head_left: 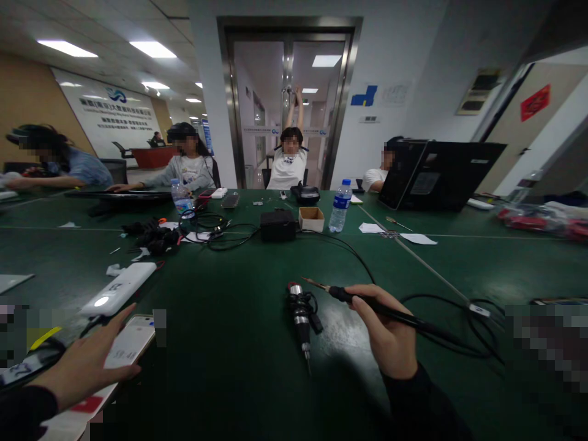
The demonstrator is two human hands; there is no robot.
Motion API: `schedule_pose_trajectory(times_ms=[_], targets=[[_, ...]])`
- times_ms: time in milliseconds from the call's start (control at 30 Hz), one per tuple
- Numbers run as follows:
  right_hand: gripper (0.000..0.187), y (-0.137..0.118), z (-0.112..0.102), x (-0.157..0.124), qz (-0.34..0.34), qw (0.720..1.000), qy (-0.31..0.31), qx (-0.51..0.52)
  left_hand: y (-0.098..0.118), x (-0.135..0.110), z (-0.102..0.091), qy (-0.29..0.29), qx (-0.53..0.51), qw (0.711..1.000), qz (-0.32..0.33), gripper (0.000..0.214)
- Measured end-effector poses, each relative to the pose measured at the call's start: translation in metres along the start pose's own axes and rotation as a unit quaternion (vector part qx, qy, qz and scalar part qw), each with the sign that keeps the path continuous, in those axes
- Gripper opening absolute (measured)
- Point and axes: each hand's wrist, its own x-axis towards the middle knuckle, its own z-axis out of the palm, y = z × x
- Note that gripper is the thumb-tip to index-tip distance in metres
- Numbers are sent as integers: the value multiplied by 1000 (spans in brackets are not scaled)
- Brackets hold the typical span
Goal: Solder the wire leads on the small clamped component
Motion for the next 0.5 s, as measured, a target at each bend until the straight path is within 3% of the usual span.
schedule_pose_trajectory(times_ms=[100, 200, 300, 433, 500], targets=[[11, -1, 2, 2, -3, 1000, 12, 15, 16, -3, -12, 7, 14, 1000, 16, 83], [12, 2, 4, 4, 6, 999, 26, 34, 50, -7, -21, 39, 2, 998, 48, 77], [12, 8, 6, 6, 16, 998, 43, 49, 104, -15, -21, 24, -26, 991, 127, 74], [13, 18, 10, 7, 32, 997, 51, 57, 187, -38, -18, -62, -74, 966, 241, 64], [14, 22, 11, 8, 45, 996, 49, 61, 225, -61, -25, -47, -99, 947, 302, 53]])
